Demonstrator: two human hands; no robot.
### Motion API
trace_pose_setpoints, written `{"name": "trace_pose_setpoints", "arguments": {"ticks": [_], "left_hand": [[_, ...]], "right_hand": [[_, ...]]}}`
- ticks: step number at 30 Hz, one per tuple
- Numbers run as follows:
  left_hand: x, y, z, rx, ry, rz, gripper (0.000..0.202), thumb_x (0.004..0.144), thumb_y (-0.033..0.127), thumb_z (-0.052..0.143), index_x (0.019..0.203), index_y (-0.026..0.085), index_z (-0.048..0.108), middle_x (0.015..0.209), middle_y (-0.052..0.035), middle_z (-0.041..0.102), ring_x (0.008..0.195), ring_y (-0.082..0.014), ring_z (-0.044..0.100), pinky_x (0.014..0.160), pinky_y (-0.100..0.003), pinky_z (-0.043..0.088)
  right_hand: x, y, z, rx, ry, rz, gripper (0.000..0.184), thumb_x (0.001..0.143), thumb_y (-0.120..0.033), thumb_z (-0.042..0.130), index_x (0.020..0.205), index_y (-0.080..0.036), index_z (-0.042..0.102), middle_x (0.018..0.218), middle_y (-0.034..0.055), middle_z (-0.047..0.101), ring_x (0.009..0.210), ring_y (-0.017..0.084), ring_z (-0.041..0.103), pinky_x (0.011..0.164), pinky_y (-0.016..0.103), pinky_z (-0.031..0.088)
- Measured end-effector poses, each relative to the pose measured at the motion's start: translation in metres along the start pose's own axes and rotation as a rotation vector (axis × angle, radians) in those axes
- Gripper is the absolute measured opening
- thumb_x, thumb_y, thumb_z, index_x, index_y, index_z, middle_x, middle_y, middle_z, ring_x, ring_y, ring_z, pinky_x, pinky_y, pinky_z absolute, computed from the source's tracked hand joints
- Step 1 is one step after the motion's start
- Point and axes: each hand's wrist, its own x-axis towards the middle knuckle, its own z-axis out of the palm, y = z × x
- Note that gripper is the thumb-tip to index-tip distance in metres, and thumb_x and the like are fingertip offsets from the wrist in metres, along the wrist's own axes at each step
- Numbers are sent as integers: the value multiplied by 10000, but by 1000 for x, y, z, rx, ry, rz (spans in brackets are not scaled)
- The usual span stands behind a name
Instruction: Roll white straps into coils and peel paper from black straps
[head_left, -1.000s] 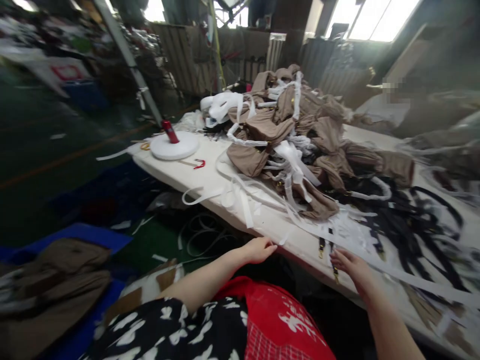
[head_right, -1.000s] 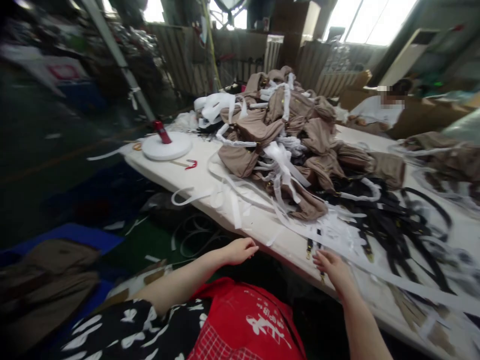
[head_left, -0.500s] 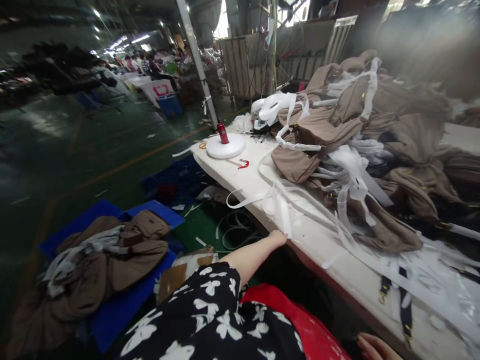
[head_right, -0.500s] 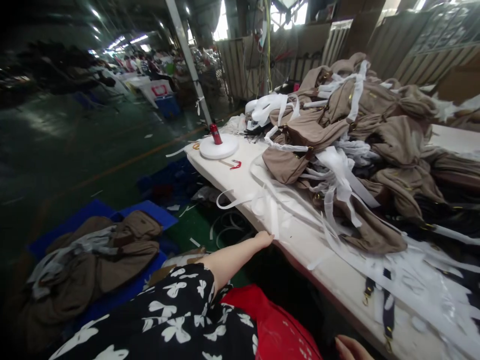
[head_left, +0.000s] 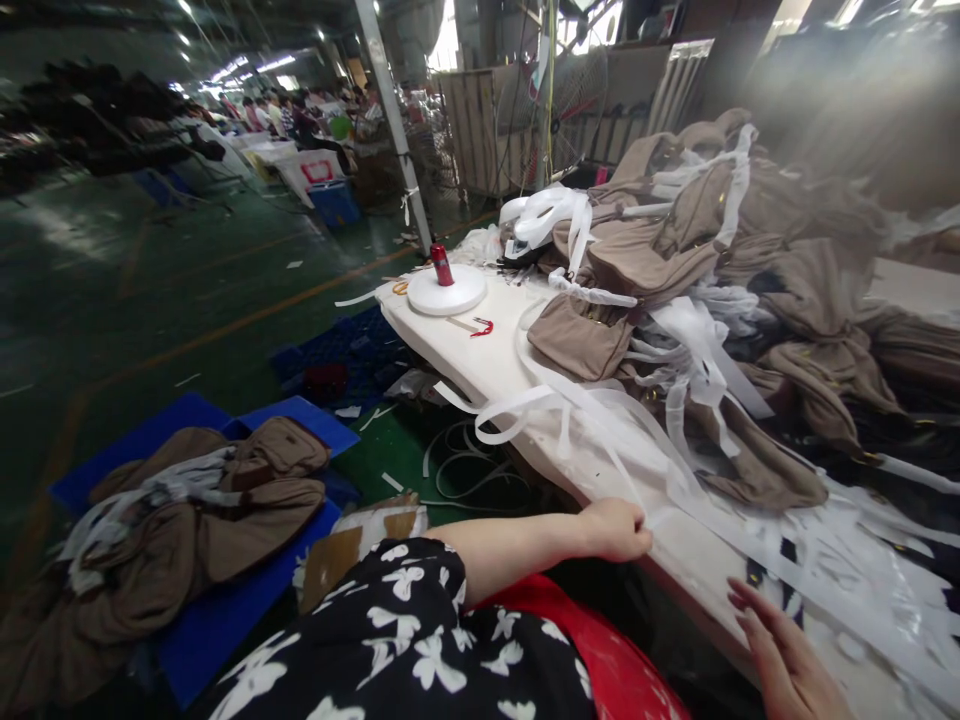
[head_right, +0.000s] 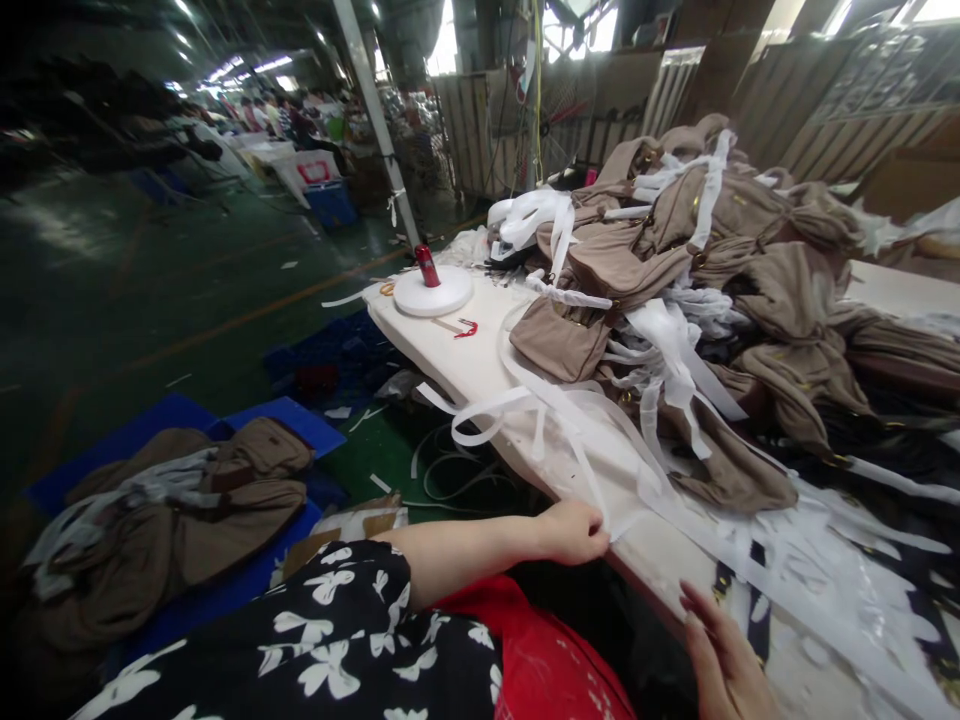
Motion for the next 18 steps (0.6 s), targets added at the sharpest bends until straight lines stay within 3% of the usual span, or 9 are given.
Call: {"name": "trace_pose_setpoints", "arguments": {"ticks": [3,6,10,14,16,18], "left_hand": [[-15,3,-5,73,-30,61,232,857,359,577,827,156,686,849,-86,699,924,-270,653,839,-361,512],[-25,-4,-10,101,-40,70,256,876,363,557,834,151,694,815,-83,697,871,-258,661,794,-350,520],[-34,-18,-12,81,-53,90,241,906,328,538,897,168,719,838,-51,727,828,-198,677,740,-276,524],[-39,-27,-11,82,-81,110,238,923,287,530,874,164,727,817,-32,743,789,-167,695,698,-232,526],[-36,-31,-12,130,-119,119,327,967,305,475,827,173,739,790,-23,743,749,-150,700,705,-225,535],[-27,-35,-18,236,-92,106,456,1015,379,390,837,175,758,822,-50,751,779,-180,715,753,-274,561]], "right_hand": [[15,-45,7,97,-38,-171,515,962,-573,413,1315,-260,619,1442,85,593,1375,354,498,1182,594,340],[31,-65,28,157,-148,-338,451,997,-472,400,1344,-273,610,1471,61,566,1407,307,464,1209,544,316],[52,-51,65,63,-304,-401,491,919,-390,489,1387,-284,594,1548,77,468,1406,294,471,1132,481,445],[65,-28,98,-126,-358,-438,585,856,-255,462,1432,-249,563,1599,119,376,1414,276,466,1145,442,429],[69,-19,106,-222,-396,-456,551,849,-228,443,1370,-209,622,1560,146,434,1379,284,508,1144,442,426],[70,-9,109,-335,-505,-443,435,836,-236,481,1187,-205,736,1423,154,585,1276,307,598,1104,455,462]]}}
